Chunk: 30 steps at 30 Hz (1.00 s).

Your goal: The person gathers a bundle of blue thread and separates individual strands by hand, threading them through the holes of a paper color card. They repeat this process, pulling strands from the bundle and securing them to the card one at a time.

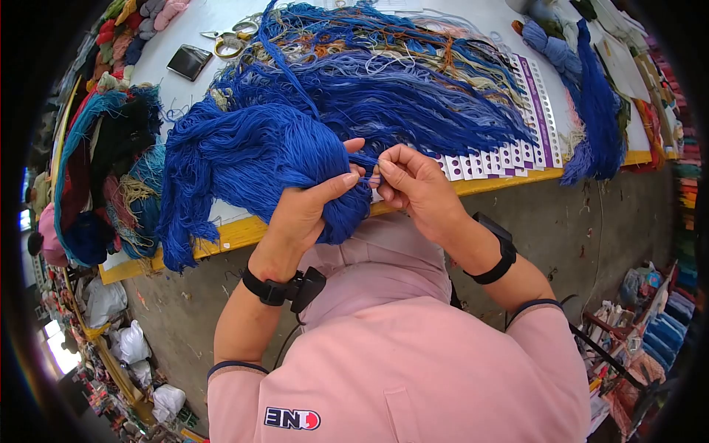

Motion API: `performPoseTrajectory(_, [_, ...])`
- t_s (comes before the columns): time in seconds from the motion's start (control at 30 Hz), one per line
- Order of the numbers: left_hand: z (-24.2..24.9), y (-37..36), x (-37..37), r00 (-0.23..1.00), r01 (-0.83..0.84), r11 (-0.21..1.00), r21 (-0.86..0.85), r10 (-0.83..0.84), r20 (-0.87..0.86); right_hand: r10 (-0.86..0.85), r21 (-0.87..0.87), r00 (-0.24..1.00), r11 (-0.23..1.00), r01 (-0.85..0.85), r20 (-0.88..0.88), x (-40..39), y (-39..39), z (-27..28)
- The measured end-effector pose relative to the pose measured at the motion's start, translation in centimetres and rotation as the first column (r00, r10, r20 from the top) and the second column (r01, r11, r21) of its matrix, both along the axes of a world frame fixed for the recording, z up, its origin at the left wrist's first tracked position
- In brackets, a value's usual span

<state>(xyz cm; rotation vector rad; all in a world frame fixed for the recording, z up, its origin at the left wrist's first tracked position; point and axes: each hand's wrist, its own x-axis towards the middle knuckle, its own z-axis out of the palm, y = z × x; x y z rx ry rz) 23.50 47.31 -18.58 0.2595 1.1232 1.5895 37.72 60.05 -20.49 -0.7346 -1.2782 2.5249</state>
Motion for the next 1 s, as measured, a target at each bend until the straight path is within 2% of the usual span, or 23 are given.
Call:
performPoseTrajectory(0.5, [0.28, -0.01, -0.09, 0.999, 0.025, 1.000, -0.004, -0.025, 0.027, 0.003, 0.105, 1.000, 0.994, -0.005, 0.023, -0.15, -0.09, 0.17])
performPoseTrajectory(0.7, [0.21, -0.04, -0.12, 0.998, 0.043, 0.999, 0.005, -0.043, 0.040, 0.030, 0.100, 0.999, 0.994, -0.034, 0.038, -0.09, -0.08, 0.64])
performPoseTrajectory(0.9, [0.20, 0.02, -0.12, 0.998, 0.046, 0.999, 0.006, -0.046, 0.031, 0.088, 0.023, 0.994, 0.996, -0.090, 0.059, -0.01, 0.24, 0.68])
performPoseTrajectory(1.0, [0.20, 0.02, -0.10, 1.000, 0.017, 1.000, -0.021, -0.016, 0.022, 0.183, 0.236, 0.980, 0.952, -0.196, 0.076, -0.13, -0.25, 0.56])
